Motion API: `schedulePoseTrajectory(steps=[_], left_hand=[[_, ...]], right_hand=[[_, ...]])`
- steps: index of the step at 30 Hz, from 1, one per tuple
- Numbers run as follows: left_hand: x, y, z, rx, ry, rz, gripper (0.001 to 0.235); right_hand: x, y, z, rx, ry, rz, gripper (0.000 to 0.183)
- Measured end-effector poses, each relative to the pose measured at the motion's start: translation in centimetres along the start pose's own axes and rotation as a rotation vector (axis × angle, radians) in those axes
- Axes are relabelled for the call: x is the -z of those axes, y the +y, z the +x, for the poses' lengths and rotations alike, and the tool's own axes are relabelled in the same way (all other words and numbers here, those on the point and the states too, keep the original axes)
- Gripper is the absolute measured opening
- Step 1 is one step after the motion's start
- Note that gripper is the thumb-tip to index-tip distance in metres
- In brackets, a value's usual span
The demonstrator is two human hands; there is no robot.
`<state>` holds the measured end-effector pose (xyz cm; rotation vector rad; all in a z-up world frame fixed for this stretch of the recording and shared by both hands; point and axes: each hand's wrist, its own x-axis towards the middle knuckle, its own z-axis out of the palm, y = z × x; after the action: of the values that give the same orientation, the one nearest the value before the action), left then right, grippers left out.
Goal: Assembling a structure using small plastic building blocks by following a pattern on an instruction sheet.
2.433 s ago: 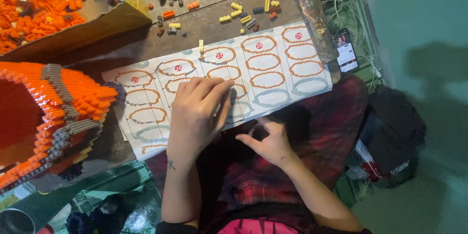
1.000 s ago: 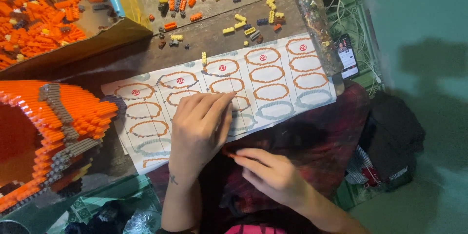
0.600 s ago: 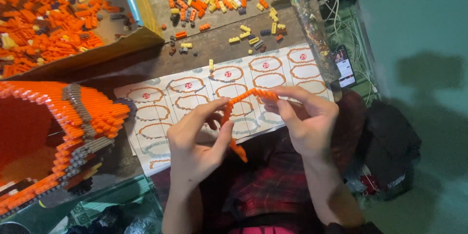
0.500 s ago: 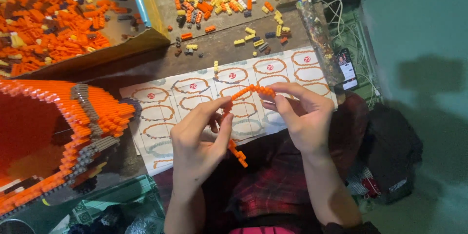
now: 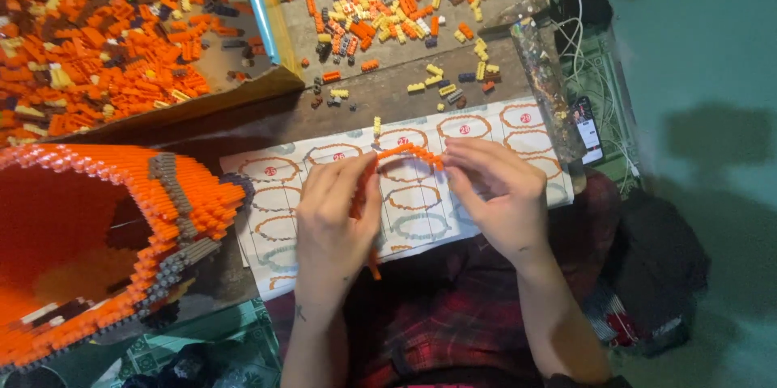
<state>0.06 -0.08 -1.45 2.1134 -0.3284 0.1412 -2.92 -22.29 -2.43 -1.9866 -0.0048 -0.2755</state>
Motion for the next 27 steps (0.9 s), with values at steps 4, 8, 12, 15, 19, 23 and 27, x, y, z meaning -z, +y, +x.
schedulePoseTrajectory(steps=[4,8,12,15,19,23,27], left_hand=[[-0.7,-0.1,-0.2,0.025,-0.038,0.09,0.022],[-0.9,0.5,0.4,0.001,-0.078,0.196,0.021],[-1.1,0.8,1.2,0.008,-0.095,0.279,0.018],[-1.2,1.2,1.8,0.029,-0.11,0.389,0.017],[-1.3,1.1,2.5,0.087,-0.142,0.392,0.016],[-1.2,1.3,2.9,0.186,-0.135,0.375,0.025],[-1.3,1.0,2.8,0.138,-0.132,0.392,0.026]], right_hand=[[0.0,-0.7,0.7,0.062,-0.056,-0.131,0.021],[0.6,-1.5,2.1,0.123,-0.116,-0.29,0.021],[1.7,-1.8,5.5,0.236,-0.181,-0.426,0.016],[1.2,-1.4,9.6,0.341,-0.21,-0.495,0.008],[-0.9,0.2,14.3,0.438,-0.244,-0.57,0.013],[-2.7,2.0,16.7,0.485,-0.252,-0.627,0.015],[-2.9,2.5,17.1,0.53,-0.248,-0.596,0.013]])
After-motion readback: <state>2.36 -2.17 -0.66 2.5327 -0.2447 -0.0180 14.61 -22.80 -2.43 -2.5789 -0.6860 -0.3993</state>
